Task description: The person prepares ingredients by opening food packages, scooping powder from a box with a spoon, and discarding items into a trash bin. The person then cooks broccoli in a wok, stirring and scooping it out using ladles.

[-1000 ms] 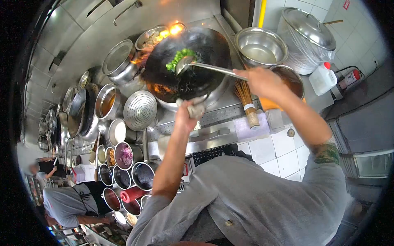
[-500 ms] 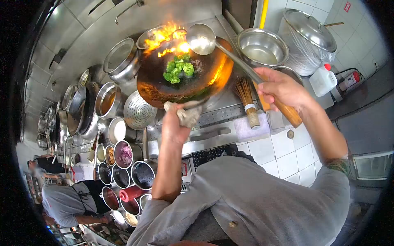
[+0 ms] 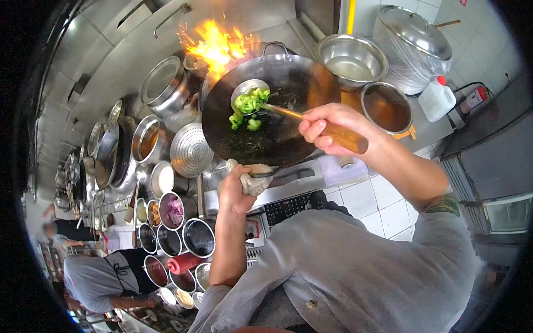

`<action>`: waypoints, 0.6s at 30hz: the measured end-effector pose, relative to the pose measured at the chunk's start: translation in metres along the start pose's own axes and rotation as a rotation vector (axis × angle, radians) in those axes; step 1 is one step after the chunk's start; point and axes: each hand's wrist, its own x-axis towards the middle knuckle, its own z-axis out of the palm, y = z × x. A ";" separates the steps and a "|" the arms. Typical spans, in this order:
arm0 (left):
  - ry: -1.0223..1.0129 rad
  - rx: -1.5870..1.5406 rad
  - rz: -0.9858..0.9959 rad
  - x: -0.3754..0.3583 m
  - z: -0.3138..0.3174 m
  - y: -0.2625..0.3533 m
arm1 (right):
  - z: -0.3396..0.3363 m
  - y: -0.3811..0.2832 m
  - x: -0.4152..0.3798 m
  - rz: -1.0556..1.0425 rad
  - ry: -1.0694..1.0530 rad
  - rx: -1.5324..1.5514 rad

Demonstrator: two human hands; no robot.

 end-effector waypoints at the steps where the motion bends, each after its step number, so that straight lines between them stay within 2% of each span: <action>1: -0.032 0.020 -0.093 0.003 -0.004 0.005 | -0.009 -0.004 0.003 0.062 -0.051 0.059; 2: -0.141 0.031 -0.192 0.006 0.001 0.018 | -0.009 -0.008 0.007 0.103 -0.102 0.096; 4: -0.131 -0.050 -0.232 0.041 0.011 0.030 | -0.002 -0.014 0.017 0.180 -0.198 0.171; 5: -0.048 -0.043 -0.200 0.062 0.018 0.030 | 0.014 -0.013 0.016 0.069 -0.125 0.127; 6: 0.035 -0.031 -0.170 0.076 0.020 0.026 | 0.019 -0.017 0.020 0.069 -0.146 0.185; 8: -0.059 0.019 -0.197 0.053 0.010 0.000 | 0.010 -0.026 0.010 0.083 -0.256 0.059; 10: 0.005 -0.176 -0.034 0.020 0.004 -0.024 | 0.030 -0.018 -0.020 -0.159 -0.003 -0.110; 11: 0.005 -0.115 -0.054 -0.005 0.022 0.000 | 0.042 -0.014 -0.034 -0.172 0.046 -0.127; 12: -0.298 -0.200 -0.186 0.036 -0.037 0.010 | 0.034 -0.015 -0.041 -0.214 0.076 -0.206; 14: 0.054 -0.063 -0.004 0.008 0.020 0.043 | 0.033 -0.017 -0.058 -0.112 0.036 -0.396; 15: 0.019 0.042 0.085 -0.001 0.022 0.034 | 0.041 -0.017 -0.062 -0.176 0.081 -0.371; 16: -0.068 0.129 0.109 0.017 -0.003 0.013 | 0.046 -0.010 -0.067 -0.236 0.130 -0.340; 18: -0.045 0.521 0.266 -0.013 0.003 -0.004 | 0.048 0.003 -0.068 -0.260 0.191 -0.316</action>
